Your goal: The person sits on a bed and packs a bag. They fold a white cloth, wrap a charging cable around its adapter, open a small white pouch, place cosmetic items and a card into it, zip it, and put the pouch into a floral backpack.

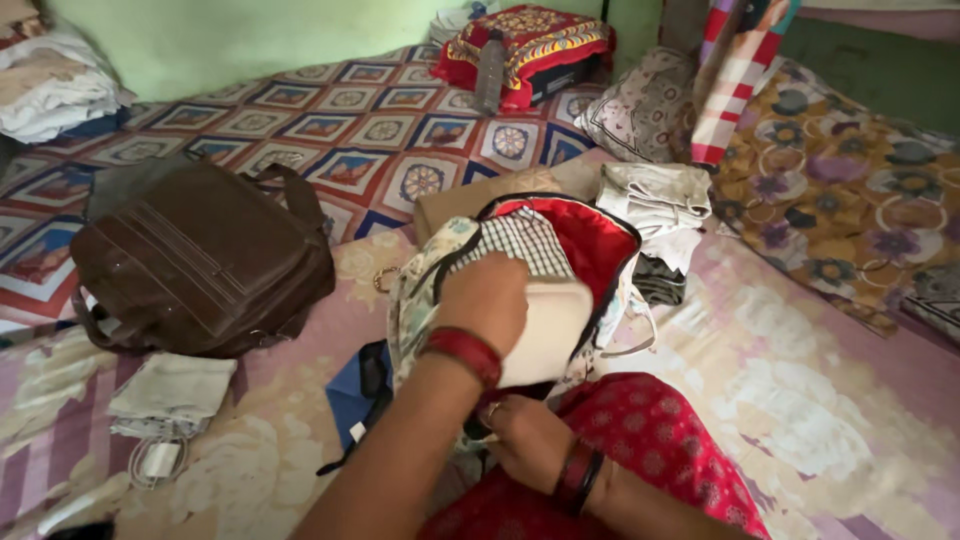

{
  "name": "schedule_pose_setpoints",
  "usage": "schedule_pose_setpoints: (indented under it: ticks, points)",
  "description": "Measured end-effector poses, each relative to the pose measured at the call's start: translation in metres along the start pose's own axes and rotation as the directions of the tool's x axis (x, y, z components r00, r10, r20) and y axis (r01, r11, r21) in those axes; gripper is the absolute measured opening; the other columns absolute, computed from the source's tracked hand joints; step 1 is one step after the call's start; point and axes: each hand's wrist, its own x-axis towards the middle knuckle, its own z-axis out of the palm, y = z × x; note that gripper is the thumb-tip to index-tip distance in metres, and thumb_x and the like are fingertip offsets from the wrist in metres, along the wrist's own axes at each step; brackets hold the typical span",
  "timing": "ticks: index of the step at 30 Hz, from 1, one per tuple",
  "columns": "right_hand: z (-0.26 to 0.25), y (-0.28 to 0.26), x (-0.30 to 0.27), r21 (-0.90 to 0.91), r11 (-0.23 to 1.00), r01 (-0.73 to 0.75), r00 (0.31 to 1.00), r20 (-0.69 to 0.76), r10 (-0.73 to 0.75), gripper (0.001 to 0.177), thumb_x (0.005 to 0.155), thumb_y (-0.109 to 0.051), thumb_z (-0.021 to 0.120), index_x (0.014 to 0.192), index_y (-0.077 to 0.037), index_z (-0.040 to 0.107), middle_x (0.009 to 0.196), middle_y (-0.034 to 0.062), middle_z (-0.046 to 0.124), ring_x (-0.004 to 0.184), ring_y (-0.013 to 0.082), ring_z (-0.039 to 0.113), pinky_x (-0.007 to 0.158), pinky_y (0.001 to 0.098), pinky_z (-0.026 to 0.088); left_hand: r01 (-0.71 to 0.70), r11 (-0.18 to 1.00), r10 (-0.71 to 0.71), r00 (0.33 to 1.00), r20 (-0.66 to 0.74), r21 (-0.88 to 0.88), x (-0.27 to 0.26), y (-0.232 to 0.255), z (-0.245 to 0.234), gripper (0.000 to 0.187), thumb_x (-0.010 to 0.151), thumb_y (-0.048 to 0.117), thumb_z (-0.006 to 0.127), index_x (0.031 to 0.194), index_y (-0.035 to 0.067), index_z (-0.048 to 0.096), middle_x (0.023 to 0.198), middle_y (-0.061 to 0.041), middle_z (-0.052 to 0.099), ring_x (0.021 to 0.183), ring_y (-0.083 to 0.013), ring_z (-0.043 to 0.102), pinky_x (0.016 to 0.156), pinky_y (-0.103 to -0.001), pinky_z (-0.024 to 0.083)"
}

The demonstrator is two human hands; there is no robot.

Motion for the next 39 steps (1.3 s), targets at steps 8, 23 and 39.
schedule_pose_setpoints:
  ticks: [8,23,39]
  points:
    - [0.003,-0.011,0.001,-0.046,0.999,-0.001,1.0,0.025,0.002,0.028,0.072,-0.001,0.068,0.1,-0.004,0.071,0.1,0.0199,0.071,0.096,0.0417,0.067,0.083,0.0486,0.055,0.148,0.985,-0.165,0.953,0.253,0.087,0.032,-0.004,0.067,0.023,0.091,0.013,0.057,0.096,0.009,0.079,0.102,-0.018,0.075,0.097,-0.0357,0.073,0.083,-0.048,0.059]
    - [-0.026,-0.014,0.017,0.187,0.981,0.052,0.998,-0.032,-0.046,0.033,0.072,0.003,0.065,0.105,0.0,0.068,0.1,0.0222,0.07,0.097,0.0423,0.067,0.083,0.0465,0.055,0.227,0.953,-0.179,0.957,0.229,-0.202,0.015,-0.043,0.075,0.02,0.076,0.015,0.075,0.093,0.004,0.076,0.1,-0.022,0.072,0.098,-0.0408,0.068,0.09,-0.049,0.053]
    - [-0.019,-0.018,0.014,0.026,0.981,0.195,0.978,0.066,-0.196,0.022,0.074,0.002,0.064,0.095,-0.004,0.068,0.087,0.0158,0.068,0.083,0.0385,0.065,0.072,0.0479,0.052,-0.149,0.959,0.168,0.984,0.059,-0.24,-0.037,-0.056,0.108,0.016,0.083,0.002,0.067,0.097,0.006,0.072,0.101,-0.017,0.069,0.094,-0.0383,0.068,0.084,-0.049,0.054]
